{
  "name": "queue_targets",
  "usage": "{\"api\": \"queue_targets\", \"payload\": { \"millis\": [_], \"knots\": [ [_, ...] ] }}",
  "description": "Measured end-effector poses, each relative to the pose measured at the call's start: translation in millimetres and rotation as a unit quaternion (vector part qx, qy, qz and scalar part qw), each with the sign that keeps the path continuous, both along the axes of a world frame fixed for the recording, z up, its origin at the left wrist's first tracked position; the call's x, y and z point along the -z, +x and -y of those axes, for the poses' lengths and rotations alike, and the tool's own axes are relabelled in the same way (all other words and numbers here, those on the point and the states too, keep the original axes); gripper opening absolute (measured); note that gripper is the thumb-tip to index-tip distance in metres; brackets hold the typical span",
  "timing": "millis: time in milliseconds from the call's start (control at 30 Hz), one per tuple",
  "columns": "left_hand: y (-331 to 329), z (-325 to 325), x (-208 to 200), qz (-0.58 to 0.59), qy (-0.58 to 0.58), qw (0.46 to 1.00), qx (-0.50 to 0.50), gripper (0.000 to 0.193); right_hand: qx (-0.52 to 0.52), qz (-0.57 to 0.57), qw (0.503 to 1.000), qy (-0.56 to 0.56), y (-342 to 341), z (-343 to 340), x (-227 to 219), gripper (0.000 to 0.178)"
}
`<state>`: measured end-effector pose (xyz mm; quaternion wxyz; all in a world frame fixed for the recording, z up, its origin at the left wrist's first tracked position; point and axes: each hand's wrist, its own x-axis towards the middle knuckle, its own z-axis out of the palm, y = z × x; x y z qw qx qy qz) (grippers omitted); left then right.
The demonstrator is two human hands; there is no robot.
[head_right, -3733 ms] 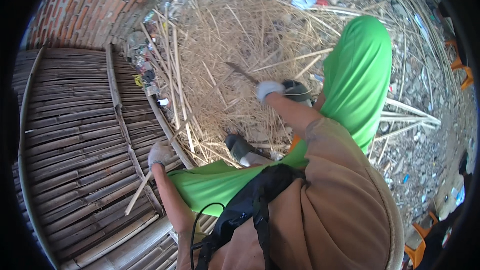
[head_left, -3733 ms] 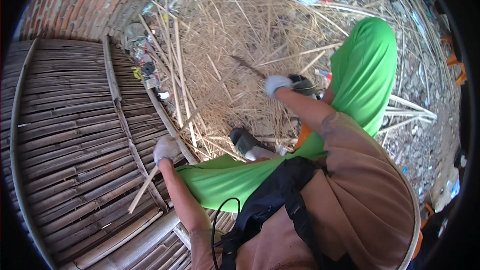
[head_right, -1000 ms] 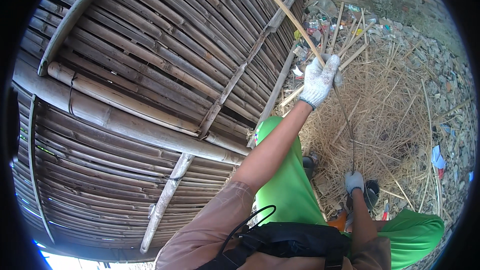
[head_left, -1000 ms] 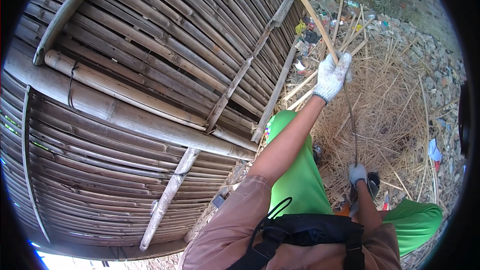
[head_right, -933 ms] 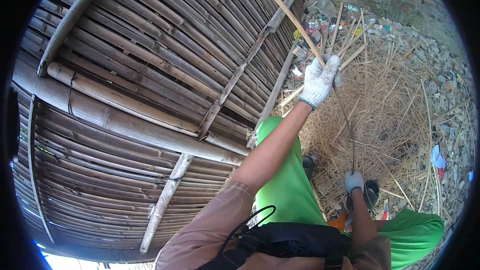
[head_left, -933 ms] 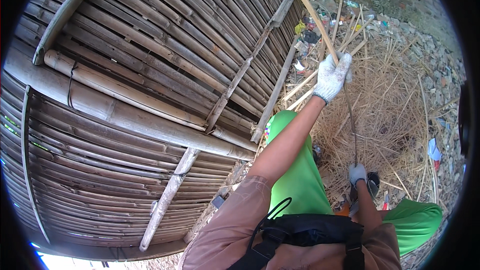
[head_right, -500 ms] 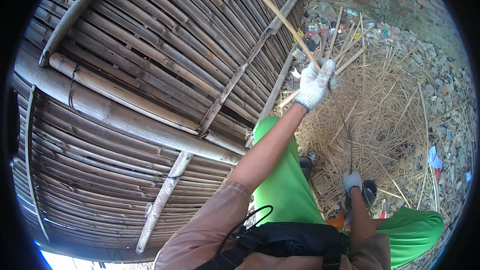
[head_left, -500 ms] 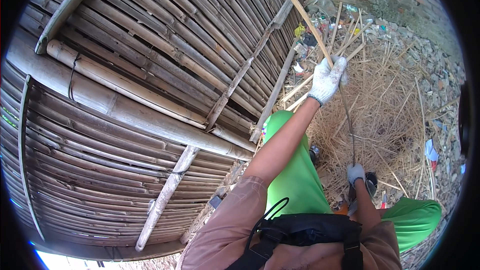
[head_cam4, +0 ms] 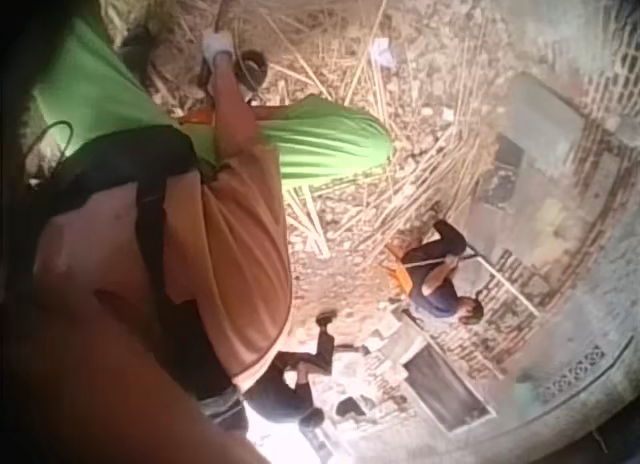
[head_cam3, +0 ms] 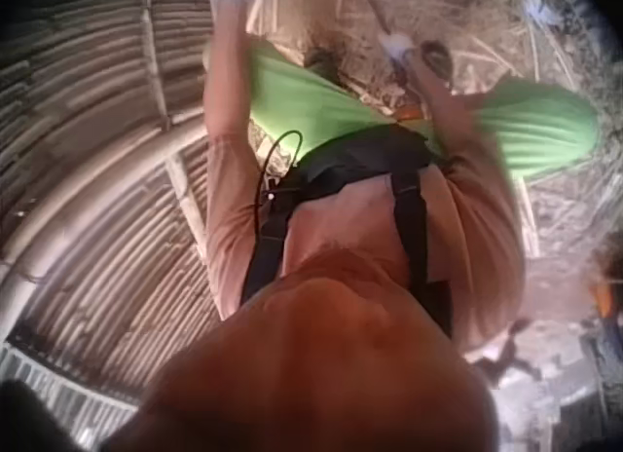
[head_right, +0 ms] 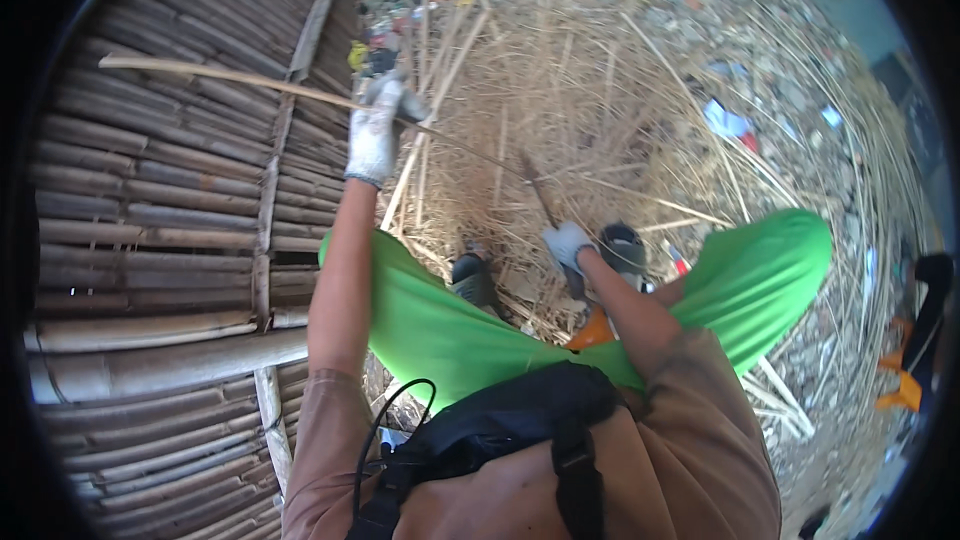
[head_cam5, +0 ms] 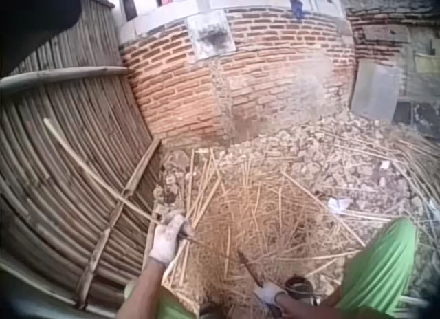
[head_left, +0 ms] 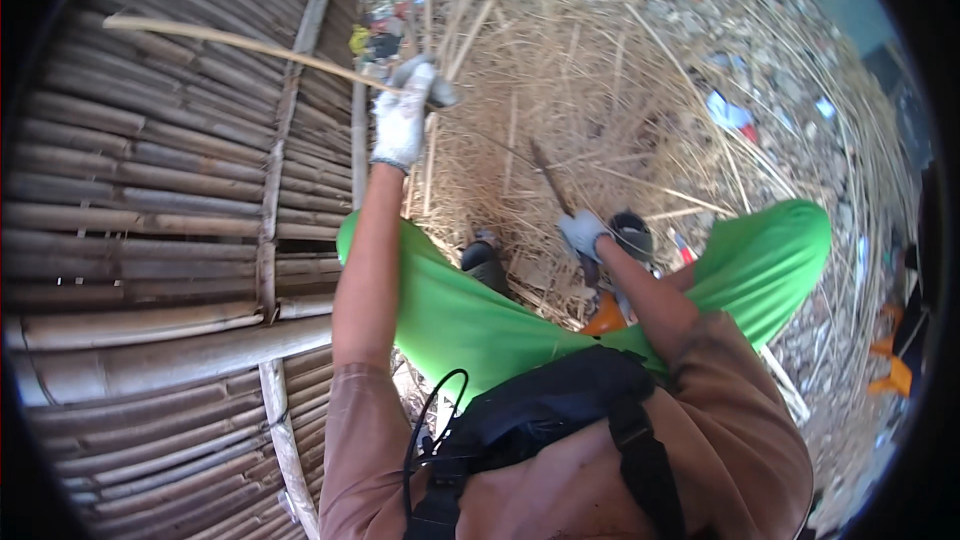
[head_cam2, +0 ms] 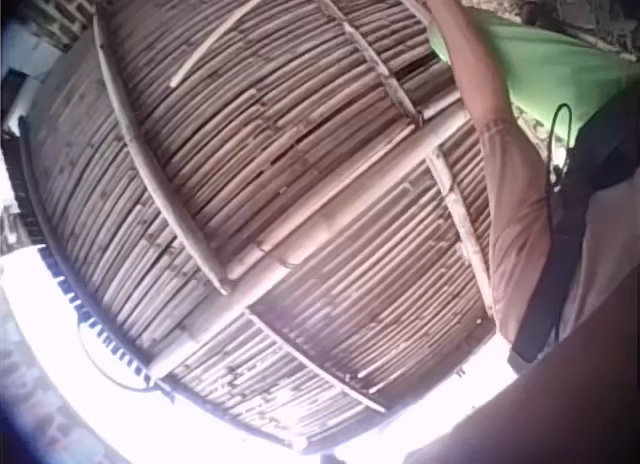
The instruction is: The person scrapes a long piece of wood with a handheld tool while wearing gloves. They repeatedly run the tool along the length of the wood strip to remove material, turning and repositioning the strip as they work.
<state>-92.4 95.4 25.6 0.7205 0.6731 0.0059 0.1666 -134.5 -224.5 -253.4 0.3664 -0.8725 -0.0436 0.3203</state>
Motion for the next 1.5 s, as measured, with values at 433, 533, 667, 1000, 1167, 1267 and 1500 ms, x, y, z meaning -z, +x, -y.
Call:
{"api": "queue_targets", "payload": {
  "millis": [433,533,667,1000,1167,1267,1500],
  "knots": [
    [32,23,-4,0.073,-0.144,0.968,-0.193,0.012,0.094,-0.244,0.910,0.321,-15,-15,-84,0.039],
    [33,0,-16,0.106,-0.214,0.936,-0.259,0.012,0.070,-0.222,0.923,0.307,-14,-14,-98,0.036],
    [30,-17,-16,0.127,-0.226,0.931,-0.258,0.013,0.076,-0.183,0.932,0.302,-21,-20,-107,0.039],
    [46,-51,13,0.176,-0.117,0.898,-0.385,0.011,-0.035,0.295,0.937,0.184,-27,-65,-225,0.043],
    [49,-17,9,0.157,-0.138,0.905,-0.369,0.011,0.055,0.432,0.883,0.174,-34,-61,-206,0.041],
    [57,-59,2,0.248,0.023,0.841,-0.479,0.013,-0.092,0.116,0.986,-0.072,-23,-45,-79,0.054],
    [47,-37,2,0.141,-0.212,0.887,-0.386,0.012,-0.001,0.062,0.998,-0.022,-53,-29,-75,0.055]
  ]
}}
